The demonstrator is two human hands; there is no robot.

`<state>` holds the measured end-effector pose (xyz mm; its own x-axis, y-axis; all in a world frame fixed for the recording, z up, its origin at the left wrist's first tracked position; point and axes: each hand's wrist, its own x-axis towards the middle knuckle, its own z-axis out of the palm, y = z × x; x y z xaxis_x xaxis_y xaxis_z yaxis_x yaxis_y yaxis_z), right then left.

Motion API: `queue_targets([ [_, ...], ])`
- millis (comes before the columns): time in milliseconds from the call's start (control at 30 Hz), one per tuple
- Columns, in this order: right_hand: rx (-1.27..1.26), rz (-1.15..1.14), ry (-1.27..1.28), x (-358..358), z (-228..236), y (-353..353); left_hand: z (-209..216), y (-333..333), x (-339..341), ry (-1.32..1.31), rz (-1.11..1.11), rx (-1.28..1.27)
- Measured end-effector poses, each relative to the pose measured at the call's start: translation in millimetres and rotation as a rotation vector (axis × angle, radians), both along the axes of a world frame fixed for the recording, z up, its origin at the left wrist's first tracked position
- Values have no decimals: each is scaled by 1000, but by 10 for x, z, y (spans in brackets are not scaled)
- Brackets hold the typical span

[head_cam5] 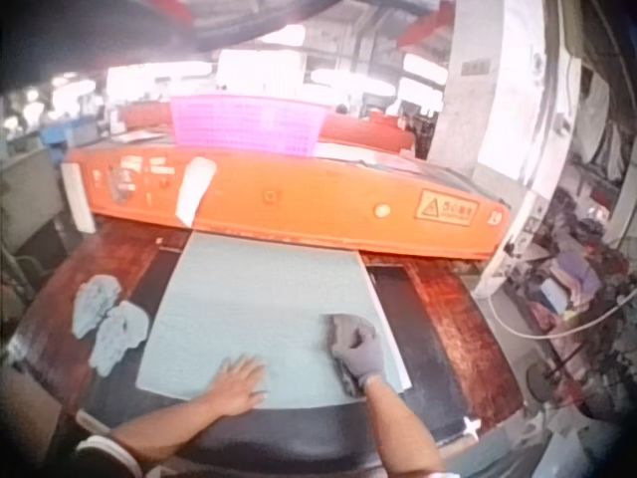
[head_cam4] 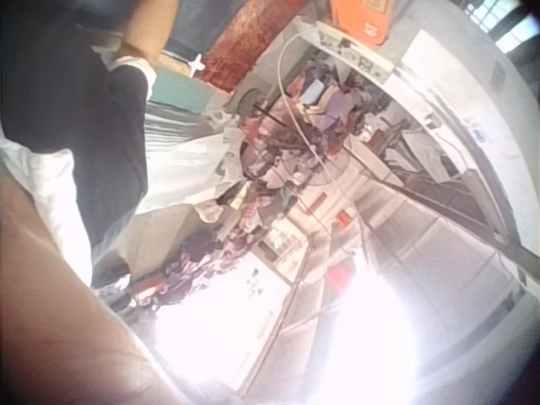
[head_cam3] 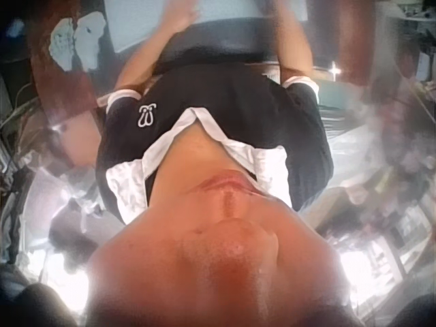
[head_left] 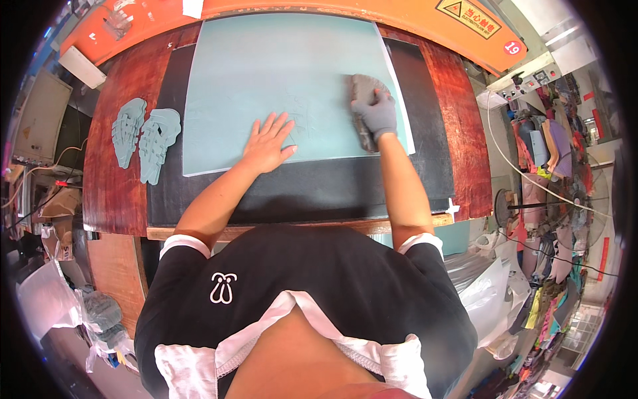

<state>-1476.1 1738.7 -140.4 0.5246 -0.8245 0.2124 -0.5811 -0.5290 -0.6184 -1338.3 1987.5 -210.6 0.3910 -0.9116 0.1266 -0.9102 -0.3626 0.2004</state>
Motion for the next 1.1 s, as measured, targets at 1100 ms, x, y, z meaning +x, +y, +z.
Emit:
queue_targets([
  [1100,-728,619,337,-910,-431,263,-391,1785,470,315,1142,-424],
])
